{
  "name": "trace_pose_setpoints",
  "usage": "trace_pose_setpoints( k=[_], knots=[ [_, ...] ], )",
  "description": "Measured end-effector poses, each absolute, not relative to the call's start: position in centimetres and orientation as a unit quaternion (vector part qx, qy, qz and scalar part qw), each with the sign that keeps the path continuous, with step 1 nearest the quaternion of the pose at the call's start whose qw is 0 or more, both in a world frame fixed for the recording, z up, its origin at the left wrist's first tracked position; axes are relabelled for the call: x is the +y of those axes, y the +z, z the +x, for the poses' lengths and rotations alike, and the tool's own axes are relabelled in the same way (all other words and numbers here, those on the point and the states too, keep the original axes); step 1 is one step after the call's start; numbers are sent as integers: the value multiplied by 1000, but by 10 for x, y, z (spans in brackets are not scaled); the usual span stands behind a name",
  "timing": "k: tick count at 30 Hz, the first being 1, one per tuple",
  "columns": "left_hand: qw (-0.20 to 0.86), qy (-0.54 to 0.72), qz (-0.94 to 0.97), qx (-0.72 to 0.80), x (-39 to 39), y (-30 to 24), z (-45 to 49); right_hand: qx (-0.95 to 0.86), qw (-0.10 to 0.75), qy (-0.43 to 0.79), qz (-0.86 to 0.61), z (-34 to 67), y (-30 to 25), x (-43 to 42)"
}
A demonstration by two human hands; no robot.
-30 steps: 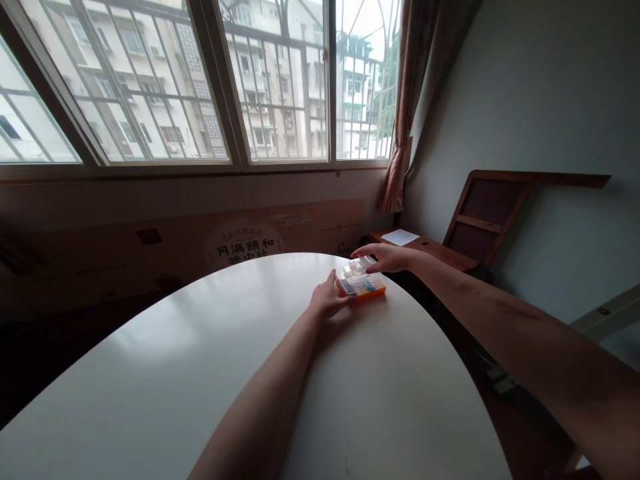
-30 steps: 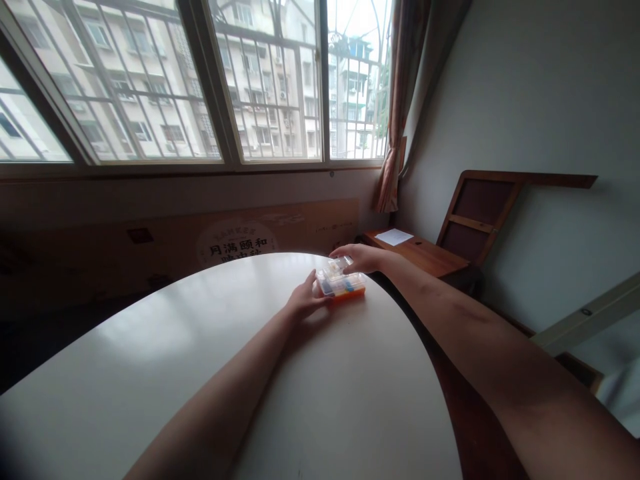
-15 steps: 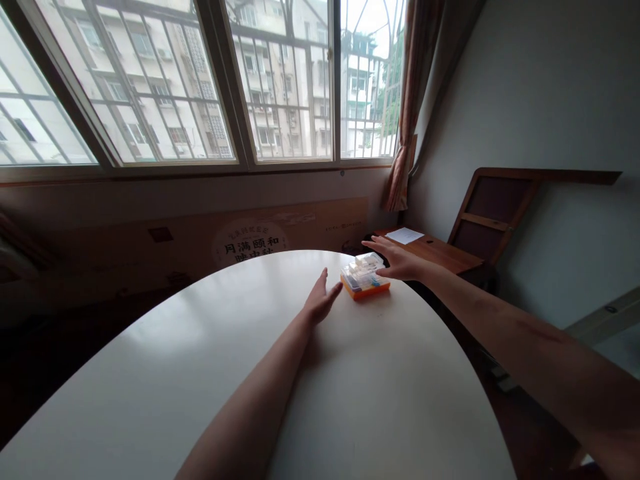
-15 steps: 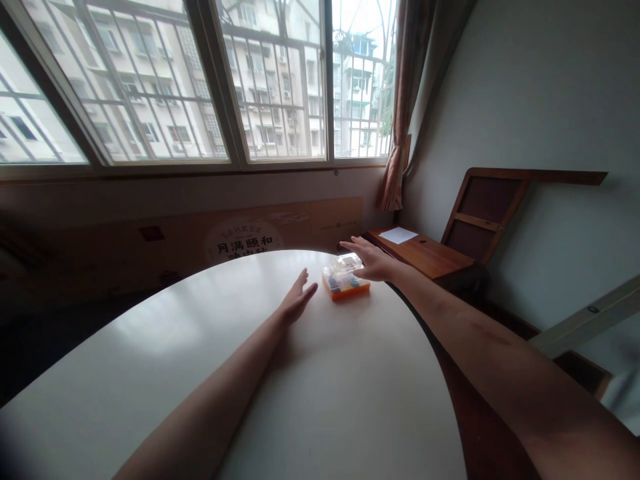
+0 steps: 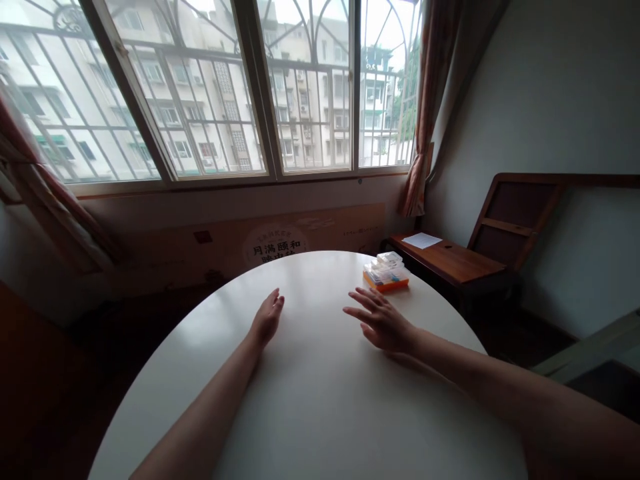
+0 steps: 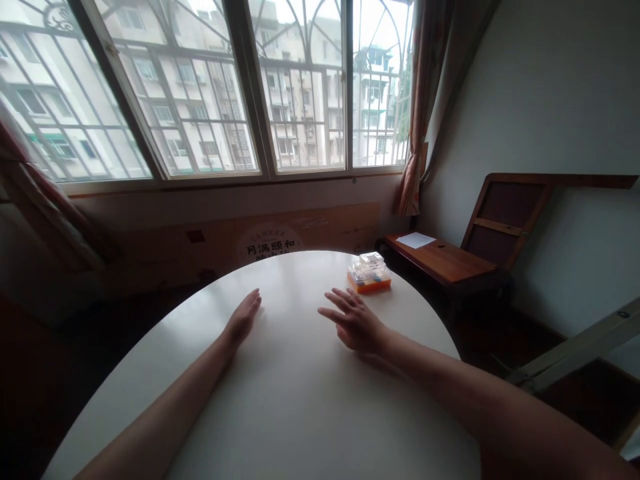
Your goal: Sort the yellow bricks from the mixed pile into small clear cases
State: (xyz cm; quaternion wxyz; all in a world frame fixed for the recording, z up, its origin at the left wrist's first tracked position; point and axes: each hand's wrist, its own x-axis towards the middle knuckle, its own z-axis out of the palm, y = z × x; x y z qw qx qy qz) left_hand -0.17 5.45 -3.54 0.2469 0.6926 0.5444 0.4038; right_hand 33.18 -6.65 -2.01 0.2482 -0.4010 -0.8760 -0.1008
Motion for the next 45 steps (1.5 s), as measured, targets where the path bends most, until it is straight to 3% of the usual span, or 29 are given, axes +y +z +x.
trace_pose_setpoints(
  k=[5,16,28,45],
  knots=[
    [204,388,696,569,36,-33,-31,-847,222,26,-481,297,-27,-59],
    [96,312,787,523,28,-33,-23,-732,150,95,-658,278,-40,-24],
    [20,288,788,544,30,-36,-27,-723,101,113,-674,274,-36,-23],
    [-64,243,752,610,29,-37,-23,-726,112,94,-672,274,-32,-24]
  ],
)
